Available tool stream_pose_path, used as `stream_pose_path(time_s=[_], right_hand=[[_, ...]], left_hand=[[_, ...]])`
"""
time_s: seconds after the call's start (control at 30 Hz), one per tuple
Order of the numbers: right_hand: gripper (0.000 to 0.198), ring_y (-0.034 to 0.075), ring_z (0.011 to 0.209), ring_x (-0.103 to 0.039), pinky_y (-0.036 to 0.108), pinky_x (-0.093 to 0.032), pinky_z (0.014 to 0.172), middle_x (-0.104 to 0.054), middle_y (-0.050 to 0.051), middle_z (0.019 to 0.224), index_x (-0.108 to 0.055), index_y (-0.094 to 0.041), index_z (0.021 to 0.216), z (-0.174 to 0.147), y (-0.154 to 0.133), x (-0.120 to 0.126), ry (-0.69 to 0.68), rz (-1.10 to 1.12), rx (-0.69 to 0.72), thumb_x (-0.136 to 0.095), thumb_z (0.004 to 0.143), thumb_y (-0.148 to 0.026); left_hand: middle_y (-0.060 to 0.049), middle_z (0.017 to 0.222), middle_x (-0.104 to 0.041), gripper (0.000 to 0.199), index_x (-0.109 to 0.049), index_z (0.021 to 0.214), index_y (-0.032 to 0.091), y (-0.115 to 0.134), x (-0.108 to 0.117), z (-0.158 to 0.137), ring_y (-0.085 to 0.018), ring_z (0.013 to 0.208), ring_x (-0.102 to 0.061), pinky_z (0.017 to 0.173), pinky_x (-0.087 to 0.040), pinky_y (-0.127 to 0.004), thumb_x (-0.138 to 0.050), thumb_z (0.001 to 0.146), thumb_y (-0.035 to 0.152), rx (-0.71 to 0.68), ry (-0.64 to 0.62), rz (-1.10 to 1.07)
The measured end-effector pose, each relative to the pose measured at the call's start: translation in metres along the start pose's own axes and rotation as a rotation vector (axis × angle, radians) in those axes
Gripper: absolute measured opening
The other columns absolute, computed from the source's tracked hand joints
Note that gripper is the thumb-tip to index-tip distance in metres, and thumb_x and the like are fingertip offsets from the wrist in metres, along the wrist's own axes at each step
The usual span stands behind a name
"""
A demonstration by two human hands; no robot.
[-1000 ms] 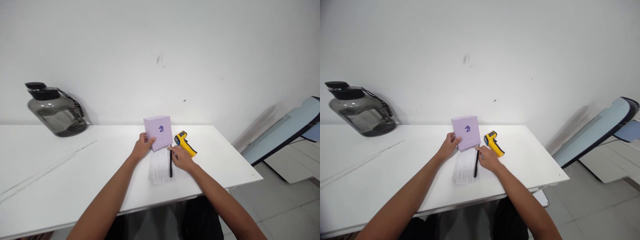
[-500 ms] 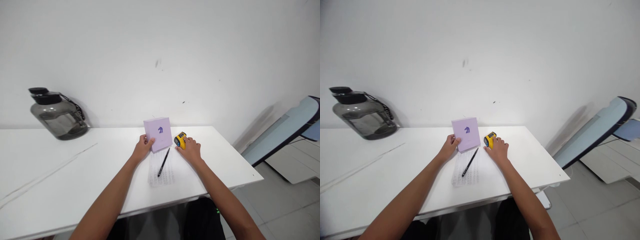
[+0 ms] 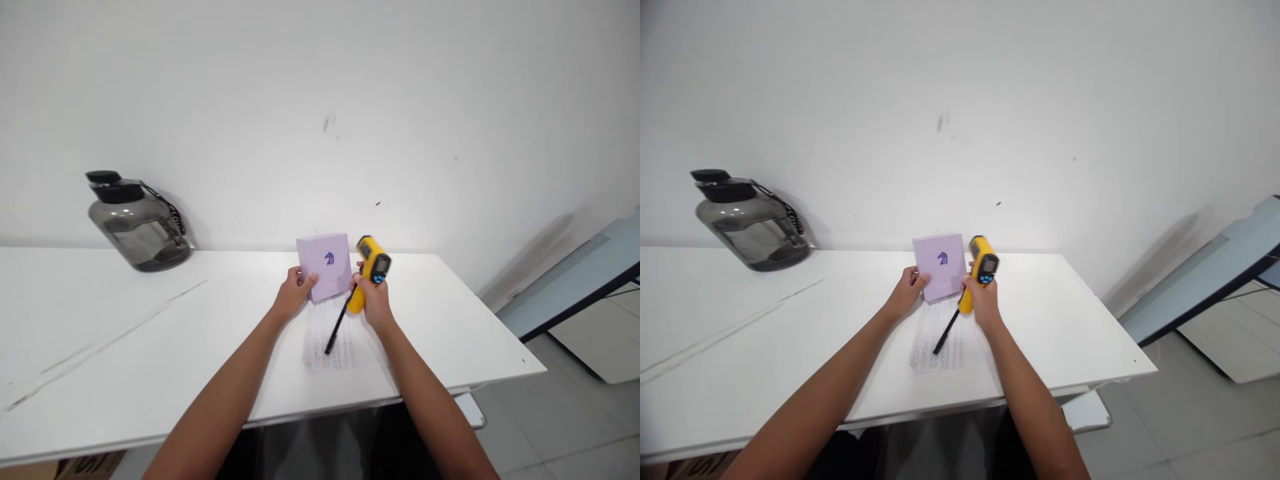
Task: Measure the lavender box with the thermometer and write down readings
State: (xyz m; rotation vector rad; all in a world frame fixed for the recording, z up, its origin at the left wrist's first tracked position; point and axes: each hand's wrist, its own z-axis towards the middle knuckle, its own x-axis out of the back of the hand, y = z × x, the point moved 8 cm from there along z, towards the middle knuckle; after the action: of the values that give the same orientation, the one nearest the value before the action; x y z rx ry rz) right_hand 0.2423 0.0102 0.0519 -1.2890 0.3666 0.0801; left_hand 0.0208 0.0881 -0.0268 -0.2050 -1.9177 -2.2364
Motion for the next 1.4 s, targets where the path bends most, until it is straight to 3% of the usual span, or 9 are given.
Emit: stream_pose_path(time_s=[0.1, 0.23, 0.7, 0.87, 1.0, 1.4], right_hand=[[0.035, 0.014, 0.057, -0.051, 0.030, -0.045, 0.060, -0.055, -0.004, 0.062, -0.064, -0.017, 0.093, -0.015, 0.017, -0.015, -0.076, -0.209, -0.073, -0.074, 0.070, -0.041], [0.029, 0.014, 0.058, -0.051, 0.030, -0.044, 0.060, -0.054, -0.004, 0.062, -0.062, -0.017, 0.084, -0.021, 0.029, -0.015, -0.165, -0.371, -0.097, -0.074, 0.073, -0.041], [0.031, 0.017, 0.063, -0.055, 0.032, -0.047, 0.065, -0.058, -0.002, 0.064, -0.064, -0.017, 0.088, -0.024, 0.026, -0.012, -0.172, -0.493, -0.066, -0.069, 0.077, -0.045], [0.036, 0.017, 0.068, -0.055, 0.031, -0.047, 0.067, -0.060, -0.001, 0.072, -0.063, -0.018, 0.088, -0.022, 0.013, -0.001, 0.007, -0.497, 0.054, -0.070, 0.077, -0.052], [0.039, 0.019, 0.072, -0.057, 0.032, -0.048, 0.068, -0.061, 0.000, 0.077, -0.061, -0.020, 0.089, -0.017, 0.013, 0.015, 0.169, -0.520, 0.053, -0.069, 0.077, -0.056], [0.036, 0.021, 0.079, -0.060, 0.032, -0.047, 0.073, -0.066, 0.001, 0.082, -0.058, -0.023, 0.093, -0.014, 0.011, 0.020, 0.178, -0.618, 0.043, -0.065, 0.079, -0.055]], left_hand=[[-0.007, 0.099, -0.069, 0.066, -0.050, 0.121, 0.020, -0.001, -0.002, 0.000, -0.021, 0.089, -0.066, 0.085, -0.052, -0.039, -0.065, 0.078, 0.068, 0.007, -0.018, 0.011], [-0.009, 0.107, -0.070, 0.068, -0.049, 0.121, 0.020, 0.002, -0.002, -0.001, -0.022, 0.093, -0.067, 0.086, -0.052, -0.040, -0.068, 0.076, 0.067, -0.034, -0.017, -0.019], [-0.015, 0.121, -0.068, 0.073, -0.048, 0.124, 0.019, 0.014, 0.000, -0.009, -0.027, 0.106, -0.066, 0.094, -0.050, -0.045, -0.072, 0.073, 0.065, -0.075, 0.001, 0.110], [-0.015, 0.118, -0.069, 0.072, -0.048, 0.125, 0.018, 0.009, -0.001, -0.006, -0.027, 0.106, -0.066, 0.093, -0.051, -0.044, -0.071, 0.075, 0.065, -0.048, -0.001, 0.085], [-0.014, 0.115, -0.069, 0.070, -0.049, 0.124, 0.018, 0.008, -0.001, -0.005, -0.026, 0.103, -0.066, 0.091, -0.051, -0.044, -0.069, 0.076, 0.065, -0.032, -0.010, 0.062], [-0.013, 0.115, -0.068, 0.067, -0.049, 0.124, 0.020, 0.008, 0.000, -0.005, -0.025, 0.103, -0.065, 0.093, -0.051, -0.044, -0.070, 0.076, 0.062, -0.012, -0.017, 0.042]])
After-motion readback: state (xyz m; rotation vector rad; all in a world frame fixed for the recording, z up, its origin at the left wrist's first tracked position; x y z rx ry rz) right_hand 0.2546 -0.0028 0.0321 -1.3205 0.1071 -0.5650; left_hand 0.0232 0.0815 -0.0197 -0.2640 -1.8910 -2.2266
